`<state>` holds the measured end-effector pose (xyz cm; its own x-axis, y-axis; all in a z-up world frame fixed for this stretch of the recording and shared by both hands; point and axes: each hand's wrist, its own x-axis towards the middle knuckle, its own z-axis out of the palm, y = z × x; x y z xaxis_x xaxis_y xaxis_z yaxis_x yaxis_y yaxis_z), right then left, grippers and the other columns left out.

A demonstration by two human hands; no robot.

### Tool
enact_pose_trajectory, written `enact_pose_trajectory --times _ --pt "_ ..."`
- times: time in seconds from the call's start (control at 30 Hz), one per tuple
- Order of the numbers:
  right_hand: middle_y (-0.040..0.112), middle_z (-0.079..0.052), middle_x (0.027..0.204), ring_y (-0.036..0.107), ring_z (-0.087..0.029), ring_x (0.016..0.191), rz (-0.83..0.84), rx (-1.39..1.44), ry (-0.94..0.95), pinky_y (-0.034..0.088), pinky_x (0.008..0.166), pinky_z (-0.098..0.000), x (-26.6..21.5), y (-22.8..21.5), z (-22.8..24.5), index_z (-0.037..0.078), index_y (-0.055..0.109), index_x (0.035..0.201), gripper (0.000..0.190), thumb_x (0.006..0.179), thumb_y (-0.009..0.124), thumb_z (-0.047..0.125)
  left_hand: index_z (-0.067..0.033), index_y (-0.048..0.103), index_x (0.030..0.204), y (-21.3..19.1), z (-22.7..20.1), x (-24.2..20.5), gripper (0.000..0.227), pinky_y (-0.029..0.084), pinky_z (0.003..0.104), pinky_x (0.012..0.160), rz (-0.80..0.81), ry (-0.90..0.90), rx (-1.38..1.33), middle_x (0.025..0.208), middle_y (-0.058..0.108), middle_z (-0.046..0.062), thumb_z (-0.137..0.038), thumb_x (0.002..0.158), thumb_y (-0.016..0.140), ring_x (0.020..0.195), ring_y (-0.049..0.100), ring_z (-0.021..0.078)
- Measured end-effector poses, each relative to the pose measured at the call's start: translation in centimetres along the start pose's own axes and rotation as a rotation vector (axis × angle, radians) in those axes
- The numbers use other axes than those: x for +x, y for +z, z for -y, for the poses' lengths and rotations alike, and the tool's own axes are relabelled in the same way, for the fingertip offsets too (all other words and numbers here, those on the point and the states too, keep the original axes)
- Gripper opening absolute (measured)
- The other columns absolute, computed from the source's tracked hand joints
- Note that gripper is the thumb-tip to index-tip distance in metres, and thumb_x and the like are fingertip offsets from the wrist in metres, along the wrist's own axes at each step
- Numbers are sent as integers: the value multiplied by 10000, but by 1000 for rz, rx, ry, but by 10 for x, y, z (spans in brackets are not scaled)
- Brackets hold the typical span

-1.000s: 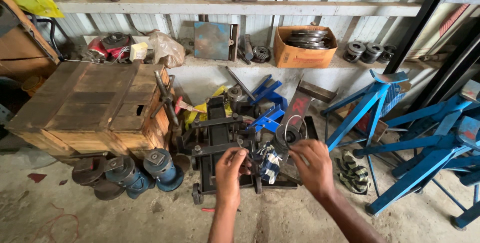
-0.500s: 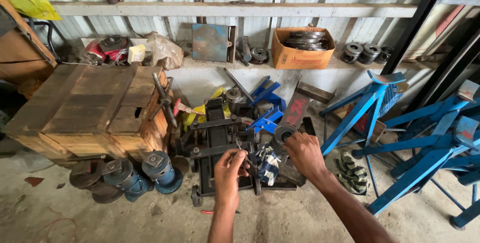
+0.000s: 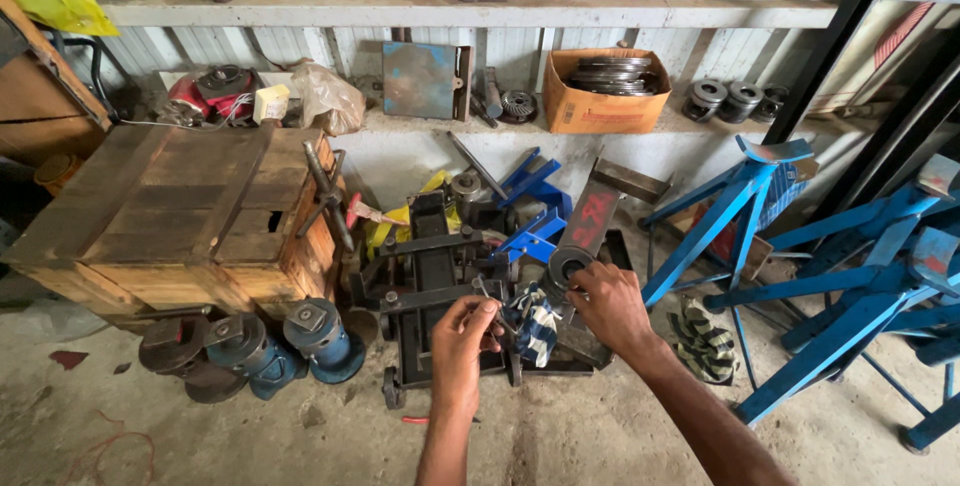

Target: The person holds a cylindrical metal piston and uses a pair of pliers to remove a ring from it. After removing the ring, the person uses a cloth to wipe the piston and the removed ring, cleaning the surfaces of the mechanical parts.

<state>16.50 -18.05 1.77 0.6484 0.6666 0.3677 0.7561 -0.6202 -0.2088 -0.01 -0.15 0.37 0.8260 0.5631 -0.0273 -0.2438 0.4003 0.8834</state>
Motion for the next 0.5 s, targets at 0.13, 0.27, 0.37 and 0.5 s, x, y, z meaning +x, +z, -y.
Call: enact_pose_trajectory --times 0.13,0.27,0.37,0.5 --pt "689 -105 982 639 -295 992 -22 17 -18 439 882 -492 1 -2 3 78 744 990 233 815 754 231 -20 736 964 0 1 -1 202 492 246 572 17 0 -4 826 692 26 -218 925 719 714 647 96" --pt "721 -68 1063 672 -238 1028 -45 198 9 511 921 -440 -3 -7 11 98 754 1044 226 886 724 256 -17 734 962 1 3 0 197 488 248 567 35 -9 -18 824 696 28 -209 921 723 705 641 96" --pt "720 -17 1164 697 -169 1074 62 592 150 578 920 -354 -20 -12 32 119 758 1122 251 919 707 258 -18 729 956 4 7 1 198 493 250 574 60 -22 -58 805 690 35 -213 922 723 703 643 99" --pt "708 -41 1162 687 -177 1067 138 914 194 589 877 -320 -54 -14 64 62 760 1148 296 869 748 161 -24 725 968 13 13 -3 188 499 255 582 97 -60 -123 799 684 26 -205 915 731 684 629 106"
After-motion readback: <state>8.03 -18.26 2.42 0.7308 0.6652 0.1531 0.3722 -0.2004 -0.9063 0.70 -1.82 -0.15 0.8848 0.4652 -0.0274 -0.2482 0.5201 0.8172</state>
